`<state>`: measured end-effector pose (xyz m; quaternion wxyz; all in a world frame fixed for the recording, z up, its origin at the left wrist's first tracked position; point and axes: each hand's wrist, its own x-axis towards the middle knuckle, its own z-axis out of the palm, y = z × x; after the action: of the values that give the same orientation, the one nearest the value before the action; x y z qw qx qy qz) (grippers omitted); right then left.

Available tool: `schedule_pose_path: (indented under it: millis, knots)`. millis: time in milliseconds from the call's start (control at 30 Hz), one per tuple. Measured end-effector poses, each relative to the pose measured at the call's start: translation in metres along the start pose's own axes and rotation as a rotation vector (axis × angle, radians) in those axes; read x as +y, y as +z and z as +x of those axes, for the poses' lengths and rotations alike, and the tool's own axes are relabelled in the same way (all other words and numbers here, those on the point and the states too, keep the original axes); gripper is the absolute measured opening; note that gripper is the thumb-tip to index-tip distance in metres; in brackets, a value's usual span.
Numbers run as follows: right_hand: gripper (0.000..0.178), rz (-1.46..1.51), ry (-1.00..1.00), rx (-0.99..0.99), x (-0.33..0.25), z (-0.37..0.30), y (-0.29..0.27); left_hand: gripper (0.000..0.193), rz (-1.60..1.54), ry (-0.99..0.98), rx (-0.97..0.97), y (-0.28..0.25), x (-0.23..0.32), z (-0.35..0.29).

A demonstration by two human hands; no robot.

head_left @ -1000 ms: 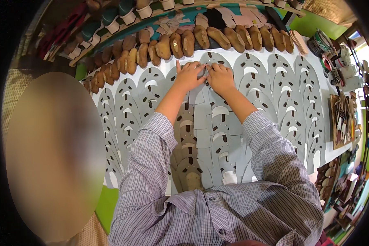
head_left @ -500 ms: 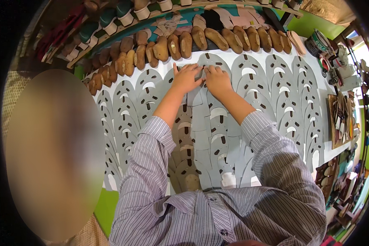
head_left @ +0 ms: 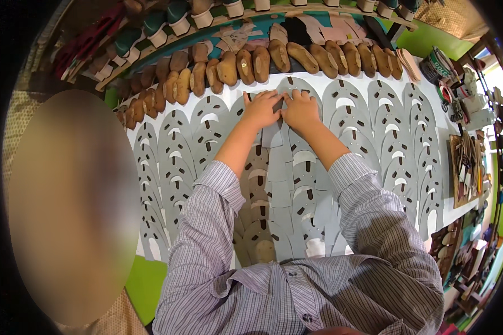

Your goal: Aligning small white shoe upper components onto a master template sheet for assembly.

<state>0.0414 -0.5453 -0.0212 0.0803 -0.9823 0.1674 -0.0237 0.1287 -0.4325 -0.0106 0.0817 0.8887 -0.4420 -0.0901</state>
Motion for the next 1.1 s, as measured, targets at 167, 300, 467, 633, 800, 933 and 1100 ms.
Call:
schedule_pose_path:
  millis: [167, 300, 467, 633, 800, 933, 1100]
  knots:
    - [0.051, -0.059, 0.002, -0.018, 0.001, 0.0, -0.003, 0.046, -0.233, -0.154, -0.246, -0.02, -0.007, 0.021]
    - [0.056, -0.088, 0.005, -0.066, -0.005, 0.003, -0.006, 0.041, 0.013, -0.087, 0.174, 0.006, -0.014, 0.025]
    - [0.056, -0.001, -0.021, 0.027, 0.008, -0.012, 0.001, 0.04, -0.089, -0.001, 0.305, 0.032, -0.012, 0.033]
    - [0.054, 0.077, -0.073, 0.044, 0.024, -0.033, 0.003, 0.03, -0.348, -0.092, 0.359, 0.035, -0.013, 0.041]
    - [0.048, 0.11, -0.027, 0.199, 0.028, -0.035, -0.002, 0.02, -0.65, 0.06, 0.41, 0.03, -0.027, 0.05]
    - [0.046, 0.073, -0.061, 0.089, 0.029, -0.029, -0.002, 0.022, -0.553, 0.093, 0.265, 0.021, -0.028, 0.057]
    - [0.049, 0.02, -0.081, 0.152, 0.018, -0.021, 0.006, 0.019, -0.392, 0.038, 0.193, 0.017, -0.02, 0.061]
